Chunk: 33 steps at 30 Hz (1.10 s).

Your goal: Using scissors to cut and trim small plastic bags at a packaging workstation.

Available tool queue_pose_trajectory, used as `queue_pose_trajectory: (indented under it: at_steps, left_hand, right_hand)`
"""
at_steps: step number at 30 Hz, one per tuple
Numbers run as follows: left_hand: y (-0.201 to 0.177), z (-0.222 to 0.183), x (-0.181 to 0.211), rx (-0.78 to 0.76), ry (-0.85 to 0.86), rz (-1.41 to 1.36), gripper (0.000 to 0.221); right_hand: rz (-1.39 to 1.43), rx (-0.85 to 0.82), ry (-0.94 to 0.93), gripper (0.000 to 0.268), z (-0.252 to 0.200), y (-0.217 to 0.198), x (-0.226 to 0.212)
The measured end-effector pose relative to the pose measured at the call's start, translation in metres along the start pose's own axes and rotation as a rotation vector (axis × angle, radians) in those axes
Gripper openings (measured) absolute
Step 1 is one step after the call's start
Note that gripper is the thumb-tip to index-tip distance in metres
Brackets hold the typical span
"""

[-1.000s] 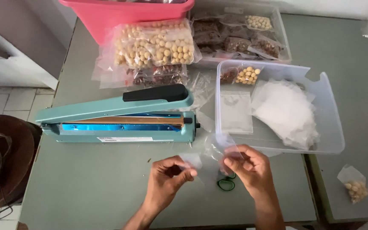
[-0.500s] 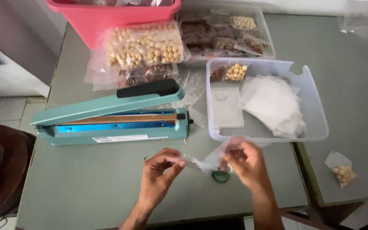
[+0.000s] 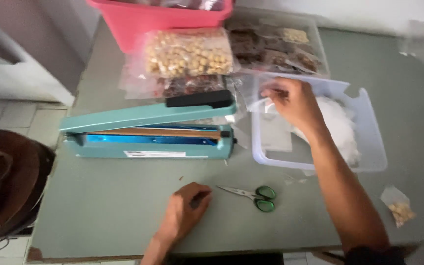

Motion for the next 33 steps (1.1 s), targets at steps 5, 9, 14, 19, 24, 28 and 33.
queue_pose_trajectory:
  at_steps: [5,9,14,19,24,28,33]
  left_hand:
    - [-0.006,0.001,0.011,-0.03,0.017,0.009,0.013]
    - [-0.007,-0.001,0.015,-0.052,0.013,0.005,0.017]
    - [0.002,-0.006,-0.003,-0.047,0.069,0.012,0.014]
    - [0.021,-0.008,-0.025,-0.158,-0.043,0.158,0.015]
    - [0.02,-0.004,-0.02,-0.268,-0.034,0.245,0.014]
    - [0.02,-0.002,-0.014,-0.187,-0.061,0.263,0.009]
    - [0.017,0.003,-0.006,-0.224,-0.183,0.285,0.015]
  right_hand:
    - [-0.253,-0.349,0.159,0.029,0.059,0.046,-0.002]
    - [-0.454,-0.536,0.184,0.031,0.071,0.084,0.023]
    - [-0.578,-0.133,-0.039,0.045,0.067,0.071,0.081]
    - [-0.261,-0.008,0.054,0.028,0.019,-0.021,0.114]
    - [-0.75,-0.248,0.52,0.075,-0.022,-0.042,0.204]
    - [-0.708,-0.297,0.567,0.063,-0.04,-0.035,0.2]
    - [-0.665,-0.195,0.544,0.032,-0.044,-0.038,0.2]
Point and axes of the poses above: each hand's wrist, its own z-axis towards the middle knuckle, its own y-axis out of the palm, x = y × z, the point moved 2 cm from there along z, towards the middle knuckle, and after that the axes turned 9 degrees about y, right-handed, at the moved point
